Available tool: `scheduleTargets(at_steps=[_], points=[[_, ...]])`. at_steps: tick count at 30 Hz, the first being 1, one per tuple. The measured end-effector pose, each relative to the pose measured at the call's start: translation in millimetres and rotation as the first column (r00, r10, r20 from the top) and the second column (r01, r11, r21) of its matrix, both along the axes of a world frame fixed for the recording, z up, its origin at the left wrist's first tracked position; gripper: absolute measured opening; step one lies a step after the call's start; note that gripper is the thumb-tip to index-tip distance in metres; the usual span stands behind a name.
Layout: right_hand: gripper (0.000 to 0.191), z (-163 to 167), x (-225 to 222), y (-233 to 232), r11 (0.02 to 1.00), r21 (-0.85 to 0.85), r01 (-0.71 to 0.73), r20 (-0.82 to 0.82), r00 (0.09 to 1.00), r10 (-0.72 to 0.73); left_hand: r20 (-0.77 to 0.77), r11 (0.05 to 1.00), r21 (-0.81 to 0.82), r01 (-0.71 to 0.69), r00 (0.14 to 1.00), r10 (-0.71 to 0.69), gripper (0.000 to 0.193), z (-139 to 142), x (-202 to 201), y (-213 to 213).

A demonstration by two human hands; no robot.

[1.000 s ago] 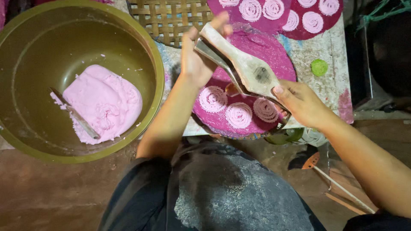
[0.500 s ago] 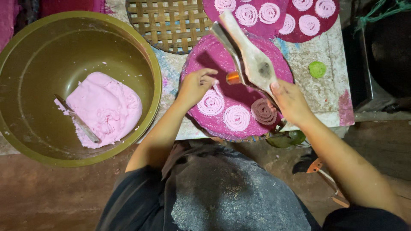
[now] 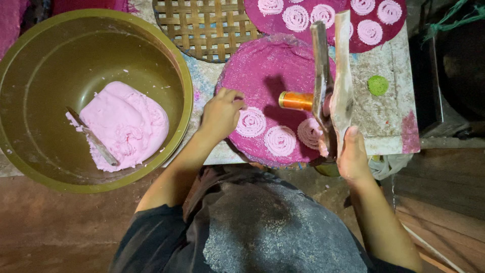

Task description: The person scoops pink paste from a large bowl into a handheld extruder tool, then squeezes the tool to pipe spiral rosettes of paste onto round pink boards on the worktable, filling the boards one rosette at a time and setting filled boards aside.

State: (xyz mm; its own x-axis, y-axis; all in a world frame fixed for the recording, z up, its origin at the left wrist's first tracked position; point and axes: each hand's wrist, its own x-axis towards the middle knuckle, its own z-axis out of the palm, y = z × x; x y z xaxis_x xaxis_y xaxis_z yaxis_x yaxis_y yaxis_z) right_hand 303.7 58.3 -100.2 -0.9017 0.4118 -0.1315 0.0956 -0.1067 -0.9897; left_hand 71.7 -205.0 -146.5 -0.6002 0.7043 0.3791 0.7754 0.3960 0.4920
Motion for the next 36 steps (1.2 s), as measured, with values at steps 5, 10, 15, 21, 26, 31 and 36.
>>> scheduleTargets(at_steps=[5,10,15,21,26,31,36], points=[[0.089,34.0,-21.2,-0.2,0.976,0.138,-0.167,0.014,0.986,0.167,0.009,0.977,0.196,0.08,0.997,-0.083,0.041,63.7,14.2,-17.0],[0.081,100.4,-77.2,-39.7,0.776,0.312,-0.549,0.054,0.825,0.562,0.151,0.923,0.238,0.302,0.927,-0.342,0.048,143.6,12.0,-37.5],[0.073,175.6,-143.5,-106.7,0.216,0.967,-0.134,-0.066,0.69,0.721,0.705,0.773,0.211,0.598,0.456,-0.544,0.035,196.7,-4.3,-74.3],[0.056,180.1,-196.5,-188.2,-0.005,0.842,-0.539,0.122,0.183,0.976,0.553,0.793,-0.359,0.493,0.797,-0.245,0.041,210.9,-4.2,-177.6],[0.053,152.2,-211.6,-241.4,-0.058,0.425,-0.904,0.193,0.028,0.981,0.623,0.801,-0.461,0.383,0.782,-0.016,0.055,194.5,-26.3,-274.6],[0.037,151.7,-251.6,-256.3,-0.016,0.817,-0.576,0.106,0.123,0.987,0.731,0.94,0.338,-0.054,0.644,-0.226,0.032,134.7,-91.2,-404.8],[0.021,163.8,-308.3,-291.0,-0.193,0.931,0.308,0.108,0.274,0.956,0.92,0.925,0.374,0.062,0.102,-0.379,0.046,65.6,-112.2,-445.9]])
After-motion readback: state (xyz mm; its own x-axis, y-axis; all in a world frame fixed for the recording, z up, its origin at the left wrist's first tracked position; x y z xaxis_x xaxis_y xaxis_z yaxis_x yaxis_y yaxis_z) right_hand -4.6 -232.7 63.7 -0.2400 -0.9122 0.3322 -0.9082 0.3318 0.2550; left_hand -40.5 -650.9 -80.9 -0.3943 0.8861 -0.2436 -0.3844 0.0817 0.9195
